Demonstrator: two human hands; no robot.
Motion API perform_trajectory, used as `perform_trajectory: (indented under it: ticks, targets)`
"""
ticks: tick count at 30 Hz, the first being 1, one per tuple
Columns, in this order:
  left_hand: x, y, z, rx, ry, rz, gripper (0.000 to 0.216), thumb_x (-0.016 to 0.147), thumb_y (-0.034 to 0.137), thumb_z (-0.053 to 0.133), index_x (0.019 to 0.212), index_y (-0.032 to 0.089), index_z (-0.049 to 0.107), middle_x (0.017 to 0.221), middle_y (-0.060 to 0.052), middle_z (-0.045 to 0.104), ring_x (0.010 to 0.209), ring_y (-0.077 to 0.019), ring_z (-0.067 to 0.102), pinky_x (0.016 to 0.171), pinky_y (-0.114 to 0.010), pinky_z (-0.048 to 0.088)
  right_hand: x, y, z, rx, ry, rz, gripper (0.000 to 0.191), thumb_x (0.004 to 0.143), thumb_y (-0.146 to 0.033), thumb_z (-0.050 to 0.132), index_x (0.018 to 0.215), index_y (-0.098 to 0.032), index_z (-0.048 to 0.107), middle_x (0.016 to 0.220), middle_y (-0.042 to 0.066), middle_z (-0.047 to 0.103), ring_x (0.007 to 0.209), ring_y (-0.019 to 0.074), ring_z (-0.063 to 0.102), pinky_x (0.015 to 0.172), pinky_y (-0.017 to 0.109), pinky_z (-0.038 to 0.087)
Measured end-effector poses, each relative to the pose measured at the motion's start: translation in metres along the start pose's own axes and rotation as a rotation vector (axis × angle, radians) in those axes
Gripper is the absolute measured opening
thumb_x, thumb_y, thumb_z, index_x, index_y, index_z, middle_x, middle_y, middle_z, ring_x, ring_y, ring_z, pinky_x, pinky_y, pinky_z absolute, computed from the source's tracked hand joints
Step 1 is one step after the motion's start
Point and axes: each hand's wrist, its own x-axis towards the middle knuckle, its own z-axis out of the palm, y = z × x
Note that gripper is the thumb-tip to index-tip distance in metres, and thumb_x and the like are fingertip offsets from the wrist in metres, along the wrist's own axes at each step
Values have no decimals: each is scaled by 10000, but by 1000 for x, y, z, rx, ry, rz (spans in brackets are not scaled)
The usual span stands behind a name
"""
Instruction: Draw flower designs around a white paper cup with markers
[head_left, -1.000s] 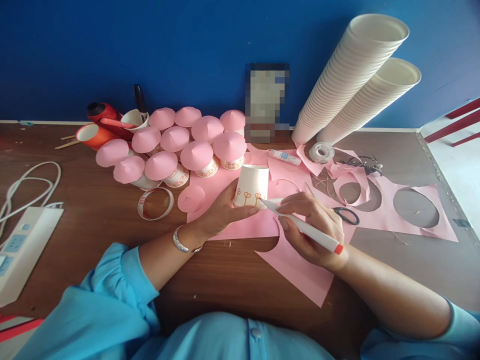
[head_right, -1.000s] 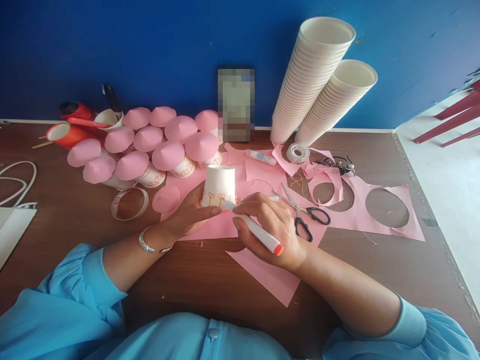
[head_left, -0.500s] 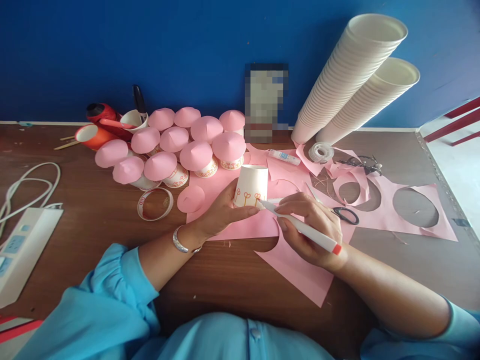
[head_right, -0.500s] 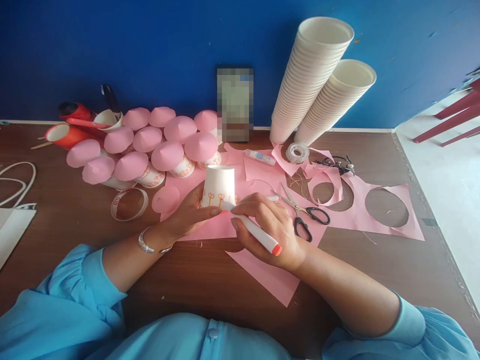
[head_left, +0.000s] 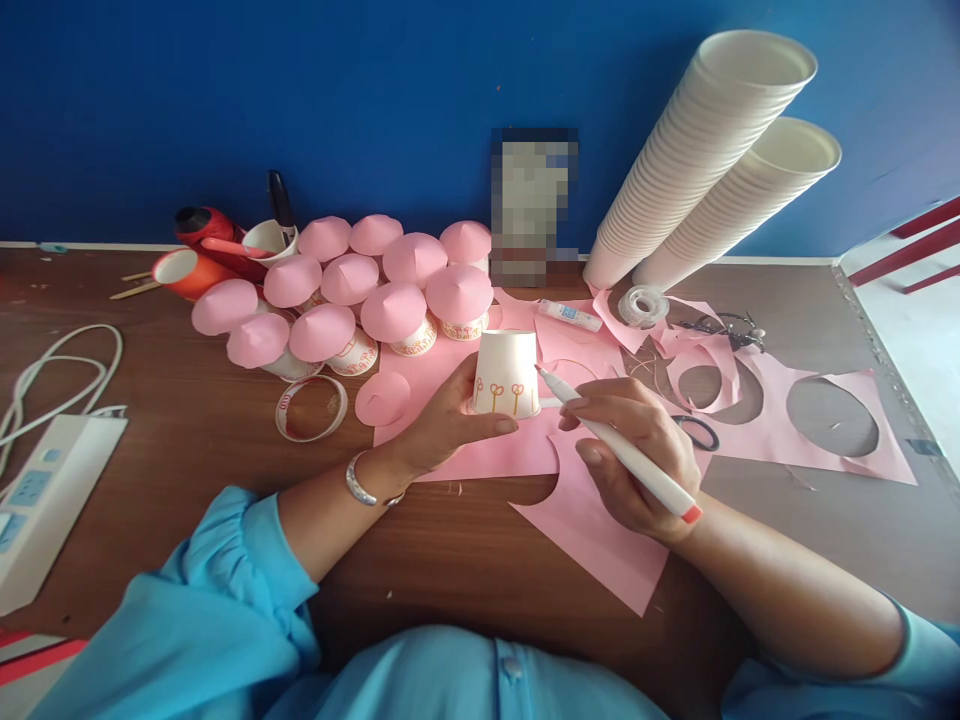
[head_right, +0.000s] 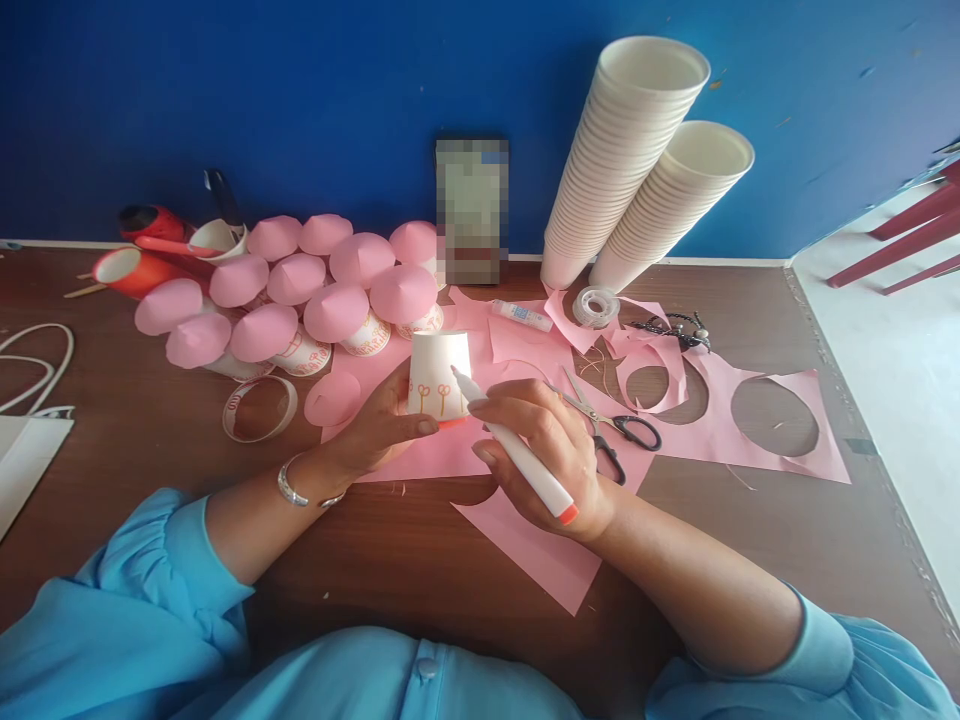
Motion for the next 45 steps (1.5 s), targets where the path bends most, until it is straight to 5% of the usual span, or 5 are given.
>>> perform_trajectory:
  ticks: [12, 21, 30, 35, 45]
  targets:
    - [-1, 1, 0, 18, 22, -54, 701, 775, 380, 926, 1393, 290, 609, 1334, -70, 658, 1242, -283, 600, 1034, -421, 500, -1, -4, 3, 49, 50, 35, 175, 986, -192, 656, 1155, -218, 694, 909, 72, 769, 775, 228, 768, 650, 376, 654]
    - [1, 12, 8, -167, -19, -91, 489, 799, 432, 877, 1202, 250, 670, 1110, -69, 728, 1054, -264, 677, 935, -422, 520, 1, -4, 3, -1, 42, -4, 180, 972, -142, 635, 1131, -222, 664, 868, 60, 742, 754, 214, 754, 607, 351, 631]
    - [2, 11, 9, -195, -50, -76, 550, 735, 416, 933, 1200, 261, 683, 1158, -55, 727, 1097, -254, 665, 953, -394, 518, 1, -4, 3, 17, 16, -26, 182, 974, -134, 627, 1136, -216, 646, 885, 62, 744, 777, 209, 770, 630, 342, 649]
    - [3, 13, 9, -141, -59, -54, 412, 809, 390, 890, 1150, 250, 703, 1128, -50, 740, 1026, -213, 668, 904, -362, 519, 1, -4, 3, 2, 20, -14, 175, 961, -131, 637, 1119, -204, 657, 882, 64, 748, 775, 210, 772, 643, 334, 648]
    - [-1, 7, 2, -83, -53, -108, 530, 821, 387, 877, 1279, 239, 656, 1359, -107, 697, 1290, -329, 624, 1019, -454, 514, 2, -4, 4, 10, 8, -3, 199, 948, -117, 623, 1111, -231, 636, 844, 47, 736, 737, 205, 757, 596, 322, 615]
